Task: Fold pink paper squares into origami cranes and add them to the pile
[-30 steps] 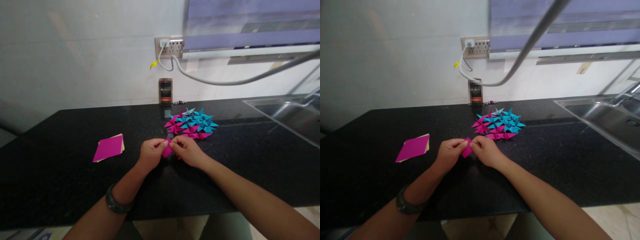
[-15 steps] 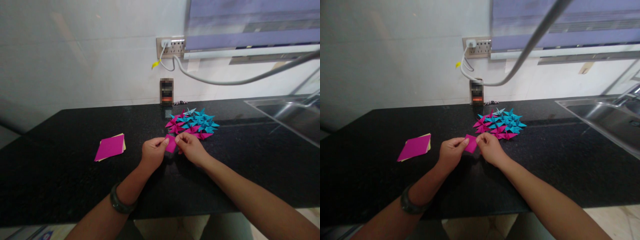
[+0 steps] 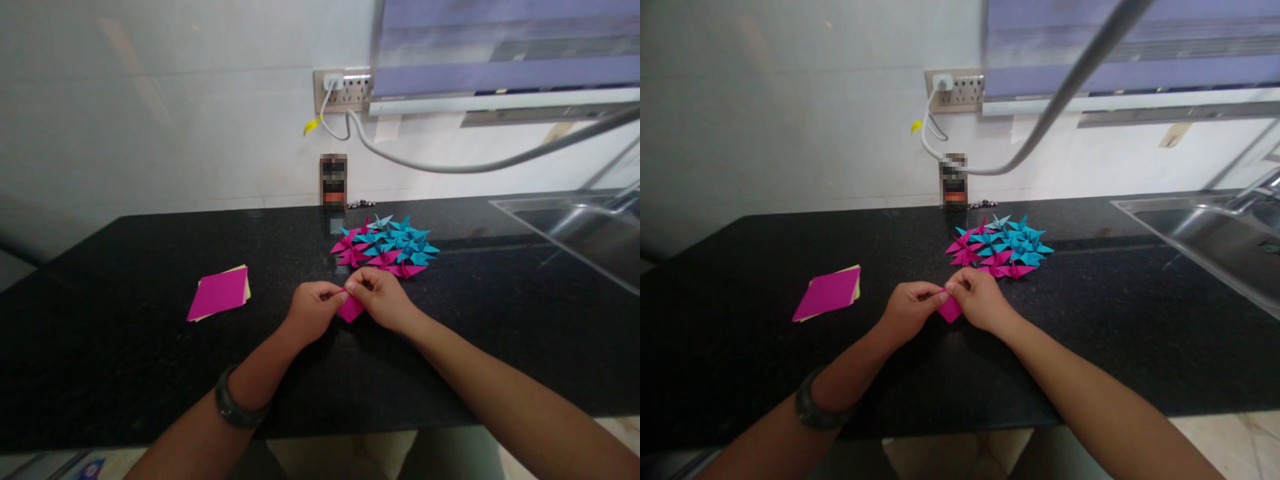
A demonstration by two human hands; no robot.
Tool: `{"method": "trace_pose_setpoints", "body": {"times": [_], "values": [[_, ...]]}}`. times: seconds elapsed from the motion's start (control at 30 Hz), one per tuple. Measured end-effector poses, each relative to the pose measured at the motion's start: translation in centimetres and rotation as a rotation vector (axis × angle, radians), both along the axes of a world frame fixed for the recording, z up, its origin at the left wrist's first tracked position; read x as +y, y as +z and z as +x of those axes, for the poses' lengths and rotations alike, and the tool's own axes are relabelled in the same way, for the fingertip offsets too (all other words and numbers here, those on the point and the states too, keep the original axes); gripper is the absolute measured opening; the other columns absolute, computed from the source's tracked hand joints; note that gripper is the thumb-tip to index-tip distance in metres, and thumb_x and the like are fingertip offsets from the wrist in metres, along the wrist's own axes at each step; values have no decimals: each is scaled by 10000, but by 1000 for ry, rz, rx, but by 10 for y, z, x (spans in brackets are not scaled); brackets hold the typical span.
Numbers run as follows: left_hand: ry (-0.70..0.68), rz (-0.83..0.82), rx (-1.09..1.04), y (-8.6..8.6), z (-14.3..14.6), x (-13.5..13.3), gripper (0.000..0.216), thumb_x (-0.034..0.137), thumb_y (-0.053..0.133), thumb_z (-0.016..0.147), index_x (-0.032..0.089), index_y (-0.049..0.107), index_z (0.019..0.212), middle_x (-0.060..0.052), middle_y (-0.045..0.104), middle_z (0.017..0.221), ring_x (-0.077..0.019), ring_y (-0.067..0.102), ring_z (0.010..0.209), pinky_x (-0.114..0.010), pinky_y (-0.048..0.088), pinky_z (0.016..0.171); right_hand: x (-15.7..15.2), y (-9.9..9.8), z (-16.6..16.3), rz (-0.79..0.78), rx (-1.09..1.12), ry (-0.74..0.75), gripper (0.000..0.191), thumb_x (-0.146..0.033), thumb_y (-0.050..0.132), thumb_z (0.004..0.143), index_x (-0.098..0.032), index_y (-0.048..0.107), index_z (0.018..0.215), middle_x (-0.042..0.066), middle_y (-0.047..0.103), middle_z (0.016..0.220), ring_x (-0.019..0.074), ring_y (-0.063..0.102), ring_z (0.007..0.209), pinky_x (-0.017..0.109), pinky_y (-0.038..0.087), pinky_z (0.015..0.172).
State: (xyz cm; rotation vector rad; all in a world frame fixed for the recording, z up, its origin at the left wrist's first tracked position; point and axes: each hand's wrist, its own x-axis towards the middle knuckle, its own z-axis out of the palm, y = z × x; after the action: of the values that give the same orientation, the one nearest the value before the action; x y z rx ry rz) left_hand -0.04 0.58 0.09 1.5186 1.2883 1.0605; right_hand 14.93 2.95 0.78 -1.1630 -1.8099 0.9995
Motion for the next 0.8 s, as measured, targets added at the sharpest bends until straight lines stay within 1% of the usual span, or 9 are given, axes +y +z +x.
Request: {"method": "trace_pose_setpoints", "body": {"times": [0.1,0.17,0.23,0.37,0.47,0.53,0.67,0.73,0.8], "values": [[57,24,-10,5,-1,-2,153,266,621,661,133,694,638,-15,643,557,-118,529,512,-219,382,493,-1,-2,-1,76,-78,-40,235,-311,508,759,-156,502,582,-22,482,527,86,417,499,204,320,478],[96,22,-50,7,0,-3,141,260,636,649,134,697,638,-15,650,565,-118,535,514,-219,385,496,-2,-3,-2,118,-135,-92,332,-359,489,783,-163,448,518,-32,418,479,79,372,471,204,275,452],[129,7,-108,8,0,-3,130,256,653,635,133,697,631,-15,651,563,-118,539,516,-220,391,502,-3,-3,-3,137,-144,-104,377,-387,468,801,-167,416,499,-32,392,471,80,358,471,208,260,450],[192,-32,-258,7,-1,-1,121,252,685,607,131,689,618,-9,648,545,-117,540,501,-227,407,510,-2,-3,-5,89,-55,12,280,-346,451,811,-176,454,588,-21,456,541,98,414,519,215,318,494],[248,-44,-324,6,-2,0,118,244,702,583,130,687,610,-3,640,530,-116,535,485,-233,411,503,0,-2,-4,34,-36,63,235,-320,456,803,-181,456,613,-25,465,535,101,422,515,216,329,494],[256,-37,-335,6,-2,0,114,241,705,580,131,689,608,0,638,527,-115,536,488,-232,412,506,1,-2,-2,26,-58,38,268,-334,469,797,-180,437,580,-30,446,503,93,396,488,210,305,467],[266,-47,-372,8,-1,1,111,234,712,578,130,690,612,1,644,539,-105,537,501,-225,419,520,1,-2,2,49,-110,-74,404,-404,486,787,-182,347,480,-44,338,440,69,301,434,209,220,414],[273,-91,-410,8,-1,1,123,234,719,570,122,684,607,1,637,527,-97,527,486,-221,417,512,1,-2,1,41,-79,-86,418,-420,488,784,-180,343,474,-47,332,439,65,298,428,208,220,410],[267,-151,-460,7,-1,2,150,248,725,569,114,676,613,-4,633,524,-99,530,480,-227,423,513,1,-2,-1,-17,-2,-59,397,-440,478,788,-178,383,504,-45,374,449,67,336,424,201,255,409]]}}
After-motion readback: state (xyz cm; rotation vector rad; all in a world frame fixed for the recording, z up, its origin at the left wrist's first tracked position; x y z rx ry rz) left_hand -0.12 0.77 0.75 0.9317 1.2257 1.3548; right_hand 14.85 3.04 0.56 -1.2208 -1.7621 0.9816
